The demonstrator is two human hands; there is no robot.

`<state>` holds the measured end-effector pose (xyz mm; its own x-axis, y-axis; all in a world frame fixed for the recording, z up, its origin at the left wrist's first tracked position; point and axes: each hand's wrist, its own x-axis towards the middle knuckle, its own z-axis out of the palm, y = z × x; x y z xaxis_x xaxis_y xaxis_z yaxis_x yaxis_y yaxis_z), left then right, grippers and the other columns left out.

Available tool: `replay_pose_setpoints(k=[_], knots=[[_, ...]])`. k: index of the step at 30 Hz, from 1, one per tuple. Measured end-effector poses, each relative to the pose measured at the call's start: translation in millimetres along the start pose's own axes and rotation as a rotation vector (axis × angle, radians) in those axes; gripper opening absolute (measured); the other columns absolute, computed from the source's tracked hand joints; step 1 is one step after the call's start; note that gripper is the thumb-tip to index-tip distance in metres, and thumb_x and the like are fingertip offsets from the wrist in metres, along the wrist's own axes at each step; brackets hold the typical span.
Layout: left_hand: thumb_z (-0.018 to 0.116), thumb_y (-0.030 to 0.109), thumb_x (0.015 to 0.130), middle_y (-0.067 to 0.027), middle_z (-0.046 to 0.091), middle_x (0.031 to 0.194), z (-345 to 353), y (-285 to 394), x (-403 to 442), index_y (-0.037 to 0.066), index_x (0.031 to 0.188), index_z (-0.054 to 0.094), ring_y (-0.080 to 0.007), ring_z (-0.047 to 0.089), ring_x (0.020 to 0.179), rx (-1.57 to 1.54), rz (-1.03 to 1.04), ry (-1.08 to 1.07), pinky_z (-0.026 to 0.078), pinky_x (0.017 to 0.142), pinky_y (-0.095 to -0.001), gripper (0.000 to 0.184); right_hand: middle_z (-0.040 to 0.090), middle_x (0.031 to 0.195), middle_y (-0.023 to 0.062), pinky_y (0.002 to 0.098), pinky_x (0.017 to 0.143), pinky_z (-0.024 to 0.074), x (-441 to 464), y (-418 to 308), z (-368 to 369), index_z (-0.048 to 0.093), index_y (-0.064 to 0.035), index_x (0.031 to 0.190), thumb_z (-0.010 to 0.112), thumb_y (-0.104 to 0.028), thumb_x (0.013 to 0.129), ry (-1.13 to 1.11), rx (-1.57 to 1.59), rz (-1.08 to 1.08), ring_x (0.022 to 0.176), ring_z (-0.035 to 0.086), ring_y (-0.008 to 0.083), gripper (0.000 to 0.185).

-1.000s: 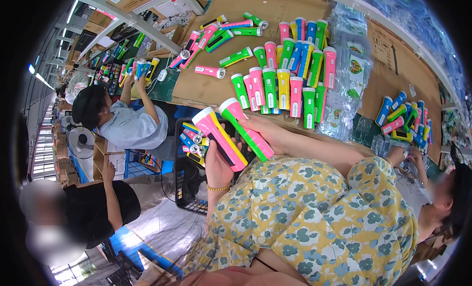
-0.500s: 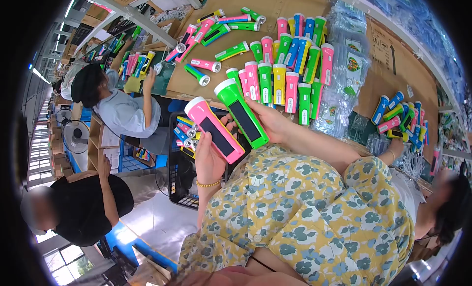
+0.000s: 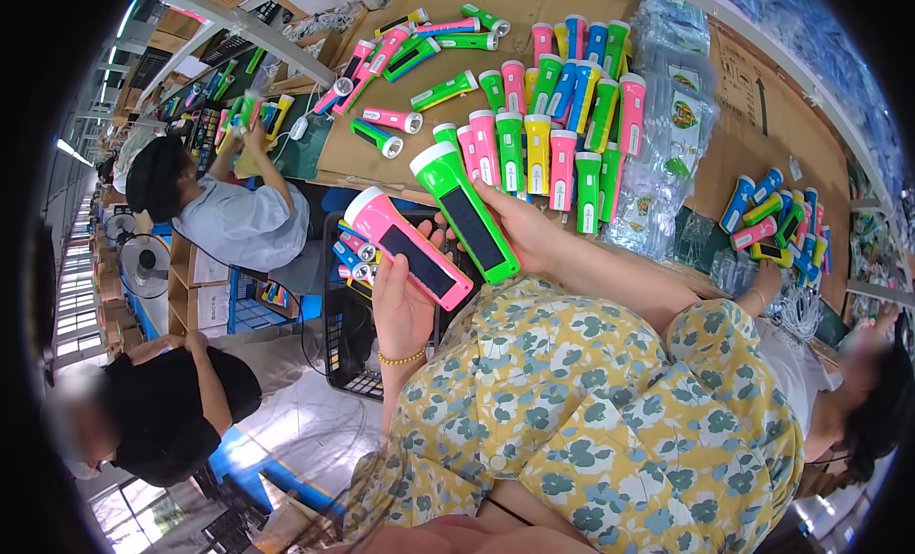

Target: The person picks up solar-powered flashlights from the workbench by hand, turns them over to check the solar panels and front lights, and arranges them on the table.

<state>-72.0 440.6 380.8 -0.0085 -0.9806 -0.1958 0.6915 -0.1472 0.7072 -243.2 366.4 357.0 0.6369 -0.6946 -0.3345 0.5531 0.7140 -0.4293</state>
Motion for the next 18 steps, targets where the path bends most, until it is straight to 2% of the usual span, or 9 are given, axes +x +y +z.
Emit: replay_pose_setpoints(k=[18], knots=[[0.040, 0.010, 0.095, -0.0185, 0.046, 0.130, 4.2, 3.2, -3.5, -0.001, 0.131, 0.035, -0.0305, 0.049, 0.119, 0.016, -0.009, -0.002, 0.045, 0.095, -0.0388, 0.038, 0.061, 0.108, 0.0110, 0.0300, 0.077, 0.0506, -2.2, -3.2, 3.8, 0.049, -0.0047, 0.122, 0.031, -0.040, 0.098, -0.005, -0.051, -0.041, 0.090, 0.060, 0.0160, 0.047]])
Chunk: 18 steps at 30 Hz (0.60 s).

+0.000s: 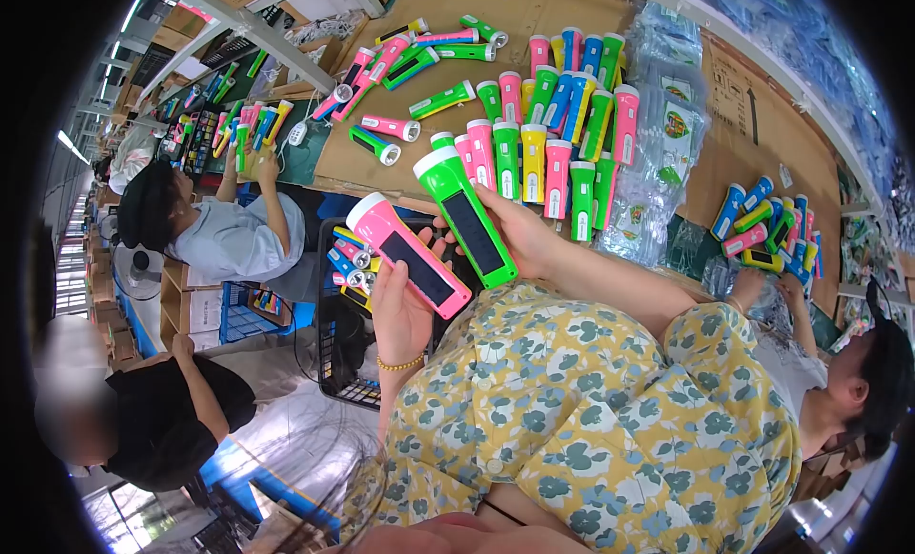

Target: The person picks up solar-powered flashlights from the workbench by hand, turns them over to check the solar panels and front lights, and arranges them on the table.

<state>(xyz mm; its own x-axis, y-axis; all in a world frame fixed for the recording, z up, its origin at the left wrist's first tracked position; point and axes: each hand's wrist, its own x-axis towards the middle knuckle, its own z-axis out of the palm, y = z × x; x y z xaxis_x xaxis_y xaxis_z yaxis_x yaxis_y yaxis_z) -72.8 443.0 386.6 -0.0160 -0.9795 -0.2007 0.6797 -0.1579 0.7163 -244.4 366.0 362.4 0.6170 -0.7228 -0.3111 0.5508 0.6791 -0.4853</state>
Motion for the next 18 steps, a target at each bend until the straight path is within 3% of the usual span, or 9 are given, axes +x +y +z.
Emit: replay_pose_setpoints(k=[5, 11, 13, 16, 18], knots=[[0.038, 0.013, 0.096, -0.0178, 0.045, 0.131, -3.0, 2.1, -0.8, 0.000, 0.131, 0.035, -0.0328, 0.047, 0.120, 0.045, 0.035, 0.002, 0.044, 0.097, -0.0429, 0.037, 0.060, 0.108, 0.0109, 0.0300, 0.078, 0.0503, -1.8, -1.6, 5.1, 0.049, -0.0045, 0.123, 0.029, -0.040, 0.099, -0.016, -0.078, -0.021, 0.091, 0.060, 0.0162, 0.047], [0.040, 0.013, 0.096, -0.0169, 0.046, 0.130, -3.7, 3.5, -2.1, 0.000, 0.132, 0.035, -0.0297, 0.048, 0.119, 0.055, 0.049, 0.027, 0.047, 0.092, -0.0405, 0.039, 0.060, 0.107, 0.0108, 0.0312, 0.077, 0.0512, -0.8, -1.6, 1.9, 0.049, -0.0030, 0.120, 0.032, -0.041, 0.098, 0.053, -0.081, -0.065, 0.090, 0.061, 0.0173, 0.047], [0.041, 0.008, 0.094, -0.0172, 0.044, 0.132, -6.6, 4.3, -2.1, 0.001, 0.134, 0.031, -0.0284, 0.047, 0.120, -0.017, 0.028, 0.028, 0.046, 0.093, -0.0390, 0.041, 0.060, 0.106, 0.0103, 0.0323, 0.076, 0.0509, 1.5, -4.8, -3.5, 0.051, -0.0012, 0.116, 0.040, -0.039, 0.096, 0.119, -0.174, -0.070, 0.090, 0.061, 0.0178, 0.044], [0.043, 0.006, 0.094, -0.0169, 0.043, 0.133, -9.5, 4.5, -1.8, 0.002, 0.135, 0.029, -0.0282, 0.046, 0.121, -0.053, 0.038, 0.039, 0.046, 0.092, -0.0403, 0.044, 0.060, 0.106, 0.0073, 0.0303, 0.080, 0.0483, -5.8, -8.4, 1.6, 0.048, -0.0040, 0.118, 0.055, -0.023, 0.090, 0.187, -0.503, -0.249, 0.096, 0.058, 0.0152, 0.035], [0.044, 0.006, 0.093, -0.0167, 0.043, 0.133, -14.1, 2.6, -1.7, 0.002, 0.135, 0.029, -0.0284, 0.046, 0.121, -0.037, 0.059, 0.048, 0.047, 0.092, -0.0405, 0.045, 0.059, 0.107, 0.0047, 0.0297, 0.086, 0.0453, -5.0, -9.3, -9.8, 0.046, -0.0046, 0.120, 0.069, -0.015, 0.080, 0.145, -0.818, -0.451, 0.100, 0.055, 0.0130, 0.047]])
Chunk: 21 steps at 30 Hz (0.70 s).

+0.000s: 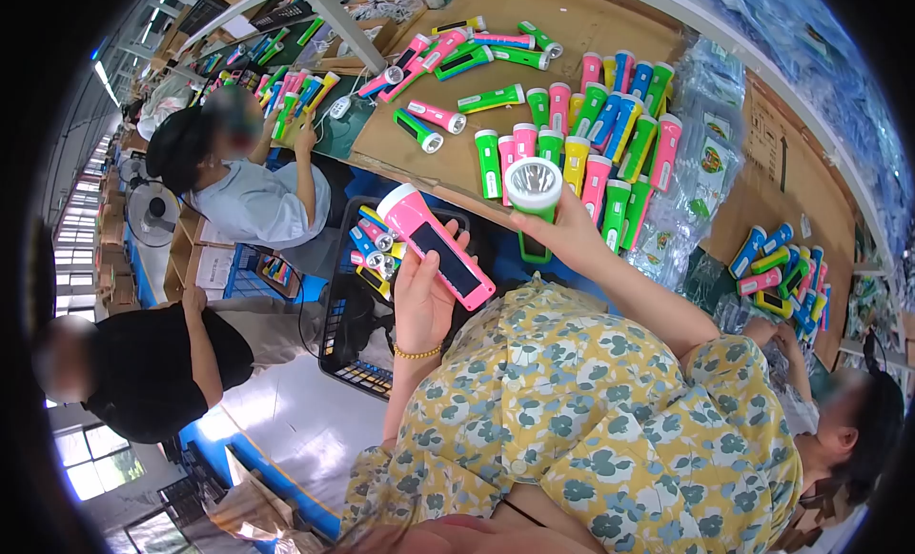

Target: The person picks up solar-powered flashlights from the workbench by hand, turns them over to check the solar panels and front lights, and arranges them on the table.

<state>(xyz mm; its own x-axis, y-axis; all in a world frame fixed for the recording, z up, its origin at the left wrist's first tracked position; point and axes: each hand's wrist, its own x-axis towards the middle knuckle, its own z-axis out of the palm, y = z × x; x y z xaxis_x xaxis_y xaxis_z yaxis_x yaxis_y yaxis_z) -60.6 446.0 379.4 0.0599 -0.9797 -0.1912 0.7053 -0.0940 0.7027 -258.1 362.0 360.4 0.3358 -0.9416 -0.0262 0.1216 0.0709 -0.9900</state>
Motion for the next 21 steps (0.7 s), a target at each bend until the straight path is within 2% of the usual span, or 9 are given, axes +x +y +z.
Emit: replay_pose_setpoints(k=[3, 5, 6, 8, 10, 13, 14, 19, 21], knots=[[0.043, 0.010, 0.094, -0.0162, 0.047, 0.129, 0.7, 2.2, -1.3, 0.002, 0.132, 0.034, -0.0275, 0.049, 0.118, 0.014, 0.013, 0.019, 0.047, 0.093, -0.0429, 0.040, 0.058, 0.107, 0.0072, 0.0333, 0.088, 0.0460, -2.0, -26.5, -10.7, 0.048, -0.0042, 0.117, 0.071, -0.012, 0.077, -0.038, 0.021, 0.038, 0.102, 0.055, 0.0156, 0.047], [0.043, 0.009, 0.094, -0.0162, 0.047, 0.129, -0.2, 2.9, -2.9, 0.002, 0.132, 0.034, -0.0274, 0.049, 0.118, -0.007, 0.020, 0.031, 0.047, 0.092, -0.0429, 0.039, 0.054, 0.106, 0.0122, 0.0441, 0.082, 0.0501, -1.2, -60.5, -25.1, 0.051, -0.0041, 0.105, 0.059, -0.019, 0.084, -0.282, 1.001, 0.340, 0.100, 0.055, 0.0253, 0.027], [0.043, 0.009, 0.094, -0.0162, 0.047, 0.129, -0.3, 4.6, -3.9, 0.002, 0.131, 0.035, -0.0273, 0.049, 0.118, -0.020, 0.024, 0.034, 0.047, 0.092, -0.0430, 0.039, 0.054, 0.106, 0.0116, 0.0432, 0.082, 0.0496, 1.6, -74.9, -31.0, 0.052, -0.0035, 0.102, 0.060, -0.022, 0.083, -0.317, 0.893, 0.205, 0.100, 0.055, 0.0247, 0.027], [0.044, 0.008, 0.093, -0.0162, 0.047, 0.129, -6.0, 4.1, -4.5, 0.001, 0.130, 0.036, -0.0271, 0.048, 0.119, -0.013, 0.052, 0.022, 0.047, 0.092, -0.0430, 0.038, 0.057, 0.103, 0.0109, 0.0421, 0.086, 0.0483, 4.4, -72.4, -27.5, 0.053, -0.0025, 0.105, 0.059, -0.019, 0.085, 0.097, 0.124, -0.270, 0.101, 0.056, 0.0248, 0.027], [0.056, 0.001, 0.086, -0.0127, 0.060, 0.113, -18.1, -1.5, -1.1, 0.000, 0.122, 0.043, -0.0186, 0.059, 0.100, 0.270, 0.146, 0.160, 0.050, 0.082, -0.0306, 0.039, 0.057, 0.108, 0.0104, 0.0439, 0.093, 0.0456, 8.5, -79.1, -42.9, 0.052, 0.0005, 0.110, 0.060, -0.016, 0.084, 0.116, 0.554, 0.024, 0.103, 0.056, 0.0242, 0.031], [0.076, 0.006, 0.071, -0.0037, 0.064, 0.095, -32.8, 18.1, -2.2, 0.000, 0.104, 0.060, -0.0062, 0.057, 0.083, 0.892, 0.370, 0.242, 0.049, 0.074, -0.0239, 0.038, 0.054, 0.115, 0.0083, 0.0374, 0.090, 0.0446, 12.1, -65.5, -38.0, 0.051, -0.0031, 0.115, 0.065, -0.018, 0.078, 0.131, 0.058, -0.167, 0.110, 0.052, 0.0217, 0.043], [0.078, 0.008, 0.069, -0.0025, 0.065, 0.094, -38.0, 25.9, -5.1, 0.000, 0.105, 0.060, -0.0055, 0.057, 0.082, 0.982, 0.480, 0.226, 0.048, 0.074, -0.0238, 0.041, 0.054, 0.116, 0.0082, 0.0378, 0.092, 0.0439, 16.4, -60.2, -40.9, 0.051, -0.0028, 0.117, 0.065, -0.021, 0.076, 0.015, 0.202, -0.130, 0.111, 0.050, 0.0214, 0.047], [0.079, 0.030, 0.070, -0.0143, 0.062, 0.098, -26.9, 80.5, -44.9, -0.003, 0.123, 0.045, -0.0277, 0.061, 0.097, 0.127, 0.455, -0.374, 0.050, 0.083, -0.0385, 0.071, 0.046, 0.131, 0.0085, 0.0373, 0.093, 0.0416, 11.0, -64.7, -29.1, 0.040, -0.0043, 0.131, 0.067, -0.035, 0.074, -0.179, 0.291, -0.173, 0.123, 0.041, 0.0230, 0.070], [0.082, 0.029, 0.066, -0.0174, 0.062, 0.101, -28.5, 95.1, -51.6, -0.004, 0.111, 0.054, -0.0258, 0.061, 0.097, 0.315, 0.545, -0.478, 0.049, 0.082, -0.0358, 0.063, 0.039, 0.138, 0.0092, 0.0389, 0.098, 0.0368, 10.4, -79.2, -25.1, 0.045, -0.0076, 0.126, 0.070, -0.045, 0.070, -0.191, 0.307, -0.123, 0.128, 0.037, 0.0235, 0.072]])
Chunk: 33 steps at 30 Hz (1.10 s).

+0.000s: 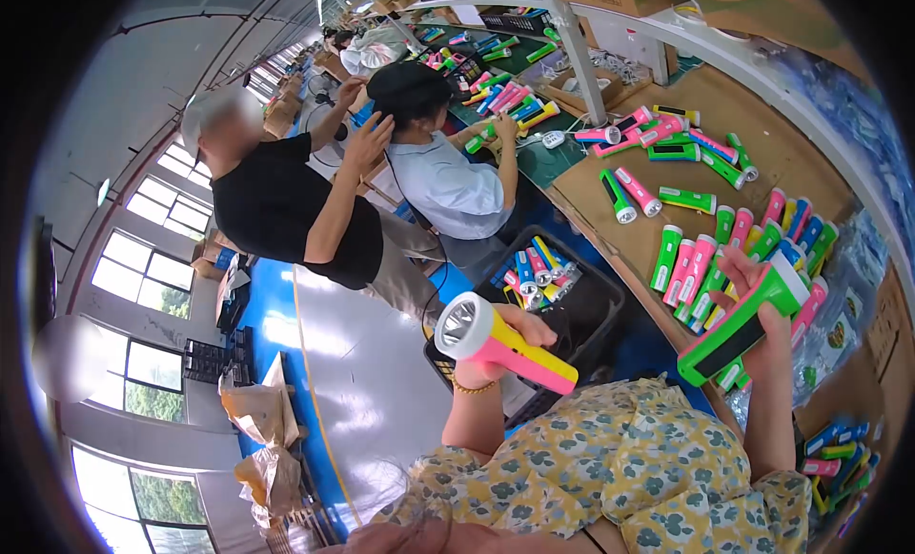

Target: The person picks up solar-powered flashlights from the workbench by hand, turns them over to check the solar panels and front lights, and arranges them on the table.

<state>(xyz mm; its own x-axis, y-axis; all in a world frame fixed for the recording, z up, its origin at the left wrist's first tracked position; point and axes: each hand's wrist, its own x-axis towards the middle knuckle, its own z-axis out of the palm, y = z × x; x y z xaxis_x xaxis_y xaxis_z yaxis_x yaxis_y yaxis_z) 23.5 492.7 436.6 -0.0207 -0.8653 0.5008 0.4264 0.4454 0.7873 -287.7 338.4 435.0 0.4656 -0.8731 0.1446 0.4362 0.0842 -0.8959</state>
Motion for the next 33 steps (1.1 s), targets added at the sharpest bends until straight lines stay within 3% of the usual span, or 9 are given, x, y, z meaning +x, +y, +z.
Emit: replay_pose_setpoints(k=[3, 4, 6, 7, 9, 10, 12, 24, 33], knots=[[0.081, 0.013, 0.066, -0.0154, 0.062, 0.107, 25.9, 34.8, 12.0, -0.005, 0.103, 0.059, -0.0216, 0.061, 0.097, 0.639, -0.074, 0.098, 0.046, 0.085, -0.0325, 0.046, 0.025, 0.147, 0.0125, 0.0406, 0.103, 0.0305, 3.6, -6.5, 9.7, 0.037, -0.0080, 0.133, 0.069, -0.047, 0.071, -0.039, -0.393, -0.222, 0.135, 0.027, 0.0263, 0.080], [0.079, 0.015, 0.069, -0.0167, 0.062, 0.106, 32.3, 38.7, 7.5, -0.004, 0.105, 0.059, -0.0255, 0.060, 0.097, 0.528, 0.074, 0.120, 0.047, 0.085, -0.0356, 0.045, 0.023, 0.149, 0.0115, 0.0385, 0.103, 0.0306, 2.9, -10.9, 9.5, 0.027, -0.0099, 0.142, 0.071, -0.055, 0.067, -0.117, -0.472, -0.269, 0.135, 0.026, 0.0258, 0.098], [0.072, 0.019, 0.077, -0.0154, 0.062, 0.091, 34.2, 38.0, -4.1, -0.001, 0.104, 0.053, -0.0312, 0.060, 0.094, -0.353, 0.414, -0.127, 0.045, 0.087, -0.0479, 0.039, 0.019, 0.149, 0.0171, 0.0483, 0.106, 0.0234, -24.9, -38.9, 27.7, 0.054, -0.0125, 0.111, 0.075, -0.058, 0.062, 0.019, 0.095, -0.067, 0.136, 0.024, 0.0296, 0.070], [0.071, 0.015, 0.078, -0.0131, 0.061, 0.088, 37.0, 59.2, -5.1, 0.000, 0.102, 0.051, -0.0280, 0.060, 0.094, -0.393, 0.474, -0.199, 0.044, 0.090, -0.0474, 0.035, 0.020, 0.148, 0.0204, 0.0522, 0.108, 0.0187, -23.6, -36.8, 19.2, 0.055, -0.0105, 0.097, 0.073, -0.052, 0.068, -0.179, 0.072, -0.395, 0.137, 0.023, 0.0304, 0.054], [0.067, 0.003, 0.076, -0.0130, 0.061, 0.091, 36.9, 55.9, -6.8, -0.001, 0.103, 0.051, -0.0262, 0.059, 0.095, 0.378, 0.545, 0.465, 0.044, 0.091, -0.0428, 0.032, 0.020, 0.147, 0.0231, 0.0529, 0.109, 0.0149, -4.3, -33.7, -15.8, 0.056, -0.0086, 0.102, 0.070, -0.048, 0.072, -0.012, -0.661, -0.549, 0.137, 0.021, 0.0309, 0.052], [0.068, 0.018, 0.079, -0.0106, 0.058, 0.096, 35.5, 52.6, 6.9, -0.001, 0.108, 0.048, -0.0240, 0.057, 0.093, 0.914, 0.300, 0.723, 0.042, 0.090, -0.0387, 0.040, 0.022, 0.146, 0.0242, 0.0537, 0.109, 0.0119, 1.1, -26.1, -19.3, 0.056, -0.0089, 0.101, 0.071, -0.047, 0.072, -0.050, -0.538, -0.436, 0.138, 0.019, 0.0308, 0.050], [0.064, 0.009, 0.077, -0.0169, 0.060, 0.096, 30.8, 38.3, 5.4, -0.003, 0.108, 0.048, -0.0277, 0.060, 0.090, 0.208, 0.292, 0.561, 0.048, 0.083, -0.0389, 0.037, 0.027, 0.144, 0.0237, 0.0533, 0.109, 0.0127, -4.3, -31.6, 18.1, 0.054, -0.0087, 0.099, 0.068, -0.040, 0.076, 0.035, -0.213, -0.324, 0.137, 0.020, 0.0330, 0.041], [0.073, 0.005, 0.072, -0.0044, 0.058, 0.111, 25.5, -27.5, 1.4, 0.003, 0.120, 0.051, -0.0133, 0.055, 0.100, 0.638, -0.341, 0.459, 0.042, 0.088, -0.0271, 0.053, 0.046, 0.134, 0.0140, 0.0349, 0.097, 0.0344, -23.8, 16.6, 5.3, 0.054, -0.0066, 0.100, 0.072, -0.013, 0.062, -0.174, -0.394, 0.077, 0.120, 0.044, 0.0204, 0.043], [0.072, 0.008, 0.074, -0.0107, 0.046, 0.130, 54.6, -64.8, 19.3, 0.002, 0.130, 0.040, -0.0190, 0.043, 0.123, 0.711, -0.342, 0.100, 0.035, 0.101, -0.0319, 0.065, 0.029, 0.143, 0.0171, 0.0451, 0.108, 0.0213, -4.2, 36.6, 41.2, 0.057, -0.0075, 0.097, 0.081, -0.015, 0.061, -0.714, -0.498, -0.014, 0.134, 0.024, 0.0343, 0.045]])
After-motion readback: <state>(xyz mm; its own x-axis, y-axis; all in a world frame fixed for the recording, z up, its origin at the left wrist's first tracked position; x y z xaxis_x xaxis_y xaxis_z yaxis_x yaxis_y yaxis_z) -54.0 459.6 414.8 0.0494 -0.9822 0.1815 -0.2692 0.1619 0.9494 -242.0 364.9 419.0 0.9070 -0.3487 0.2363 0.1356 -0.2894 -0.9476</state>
